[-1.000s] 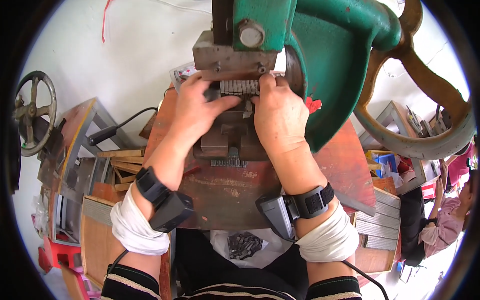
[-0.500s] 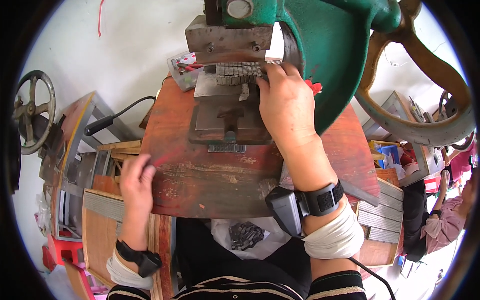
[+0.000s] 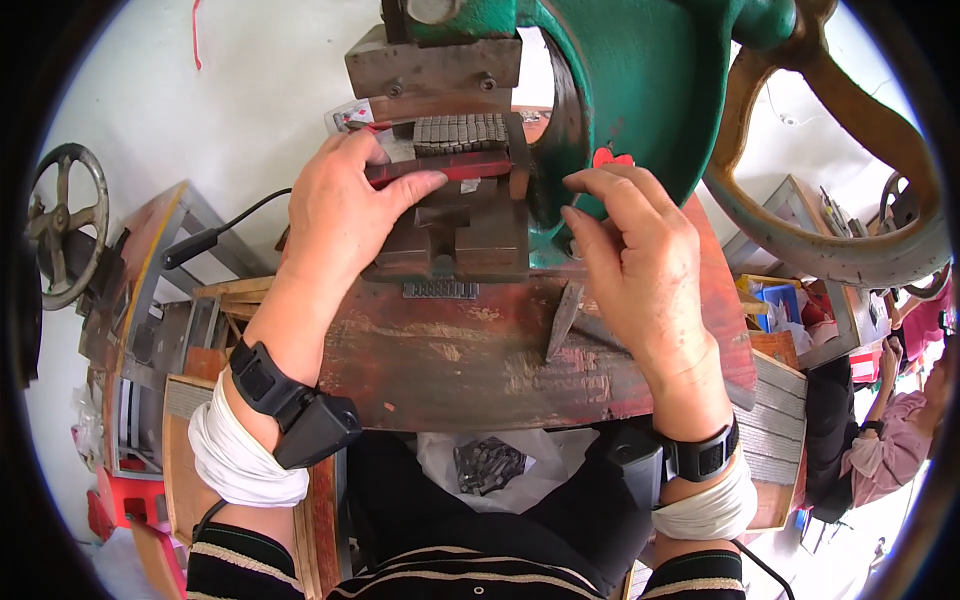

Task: Use a manual press to stamp or bend small metal grid-like components.

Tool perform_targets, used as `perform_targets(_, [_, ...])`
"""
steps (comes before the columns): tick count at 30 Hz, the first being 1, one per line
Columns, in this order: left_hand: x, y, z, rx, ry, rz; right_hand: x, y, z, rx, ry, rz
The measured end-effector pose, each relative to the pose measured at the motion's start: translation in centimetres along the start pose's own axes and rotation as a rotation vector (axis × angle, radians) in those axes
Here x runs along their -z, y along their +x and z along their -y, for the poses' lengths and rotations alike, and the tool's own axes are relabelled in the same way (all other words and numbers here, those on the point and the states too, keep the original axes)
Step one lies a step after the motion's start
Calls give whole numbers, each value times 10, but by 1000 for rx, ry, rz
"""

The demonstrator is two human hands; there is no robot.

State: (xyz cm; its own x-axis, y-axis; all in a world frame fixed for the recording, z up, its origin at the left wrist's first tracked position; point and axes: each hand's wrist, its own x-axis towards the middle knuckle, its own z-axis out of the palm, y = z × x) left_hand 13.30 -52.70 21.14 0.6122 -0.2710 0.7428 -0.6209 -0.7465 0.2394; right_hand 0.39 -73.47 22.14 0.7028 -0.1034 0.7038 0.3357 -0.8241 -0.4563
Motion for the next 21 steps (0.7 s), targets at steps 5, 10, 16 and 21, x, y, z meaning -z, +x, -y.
perform_targets(5, [-3,16,4,150,-74,173,7,-2,-5,-18,53,-21])
perform_targets(10, [-10,17,-13,143,128,315,19,-9,-3,-17,109,-43])
perform_targets(16, [-8,40,3,323,-201,614,55,-9,10,49,81,-42])
perform_targets(21, [-4,36,13,405,-257,538,102,-3,12,211,-57,-177])
